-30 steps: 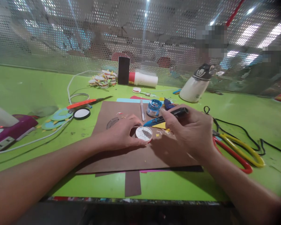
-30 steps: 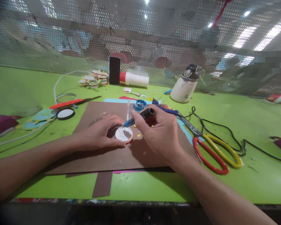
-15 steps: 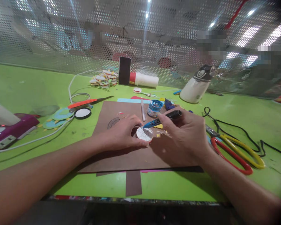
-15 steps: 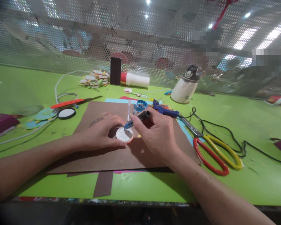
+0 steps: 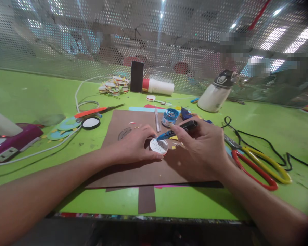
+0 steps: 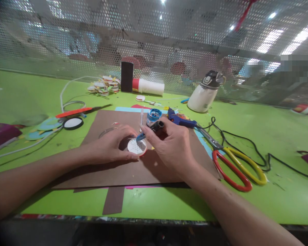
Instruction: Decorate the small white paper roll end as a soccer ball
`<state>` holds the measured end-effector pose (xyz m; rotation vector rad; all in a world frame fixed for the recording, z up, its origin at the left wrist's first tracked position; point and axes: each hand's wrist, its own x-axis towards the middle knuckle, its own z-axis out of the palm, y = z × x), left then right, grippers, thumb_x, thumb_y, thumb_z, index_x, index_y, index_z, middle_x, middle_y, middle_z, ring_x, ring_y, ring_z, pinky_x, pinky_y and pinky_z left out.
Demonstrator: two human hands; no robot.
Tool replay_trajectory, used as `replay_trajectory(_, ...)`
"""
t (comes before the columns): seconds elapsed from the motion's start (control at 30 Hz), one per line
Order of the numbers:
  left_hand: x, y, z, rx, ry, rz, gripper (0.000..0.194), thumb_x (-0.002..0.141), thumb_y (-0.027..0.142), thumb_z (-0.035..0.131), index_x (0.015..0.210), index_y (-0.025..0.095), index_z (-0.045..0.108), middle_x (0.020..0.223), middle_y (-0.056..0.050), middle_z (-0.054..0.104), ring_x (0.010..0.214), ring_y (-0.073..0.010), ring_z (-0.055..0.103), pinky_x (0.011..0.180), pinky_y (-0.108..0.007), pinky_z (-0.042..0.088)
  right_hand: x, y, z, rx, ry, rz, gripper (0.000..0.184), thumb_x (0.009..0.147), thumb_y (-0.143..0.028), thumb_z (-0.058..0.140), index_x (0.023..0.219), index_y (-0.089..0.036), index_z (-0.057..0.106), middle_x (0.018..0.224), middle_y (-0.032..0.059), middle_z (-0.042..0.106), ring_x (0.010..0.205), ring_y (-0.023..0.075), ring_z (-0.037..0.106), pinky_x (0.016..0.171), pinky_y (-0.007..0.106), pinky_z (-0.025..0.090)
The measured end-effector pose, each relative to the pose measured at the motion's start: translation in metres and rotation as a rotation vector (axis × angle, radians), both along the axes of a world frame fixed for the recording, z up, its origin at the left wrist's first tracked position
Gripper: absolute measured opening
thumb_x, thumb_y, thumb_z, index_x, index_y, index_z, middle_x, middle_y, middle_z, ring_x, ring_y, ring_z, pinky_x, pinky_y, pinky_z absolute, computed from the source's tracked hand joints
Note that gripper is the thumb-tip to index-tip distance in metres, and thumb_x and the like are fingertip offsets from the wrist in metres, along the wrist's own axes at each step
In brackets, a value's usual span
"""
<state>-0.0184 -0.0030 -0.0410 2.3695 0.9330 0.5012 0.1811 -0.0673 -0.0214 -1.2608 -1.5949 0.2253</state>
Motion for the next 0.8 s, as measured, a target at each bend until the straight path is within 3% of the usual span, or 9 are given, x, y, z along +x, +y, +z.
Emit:
replay_trajectory(0.27,0.0003,0.0002,-0.001,0.013,-0.006,0.006,0.05,0.073,0.052,0.082,0.106,0.019,0.064,0.108,-0.006,0.063,0.097,-0.0243,0.058,0.082,-0.035,0.047,0.0002,0.0004,-0.002,-0.026,0.043,-0.014,0.028,0.088,-0.041,0.074,0.074,-0.018,0.064,0.067,-0.0014,0.061,0.06,0.0127,0.051,0.054,0.027,0.041)
replay_trajectory(0.8,0.0013,-0.0017,0.0022,0.014,0.017,0.032,0.05,0.072,0.054,0.081,0.104,0.02,0.063,0.106,-0.005,0.063,0.095,-0.0242,0.058,0.081,-0.036,0.046,-0.0066,0.0032,-0.006,0.069,0.068,-0.113,0.031,0.084,-0.038,0.078,0.066,-0.019,0.063,0.059,-0.0045,0.054,0.055,0.0102,0.046,0.053,0.026,0.039)
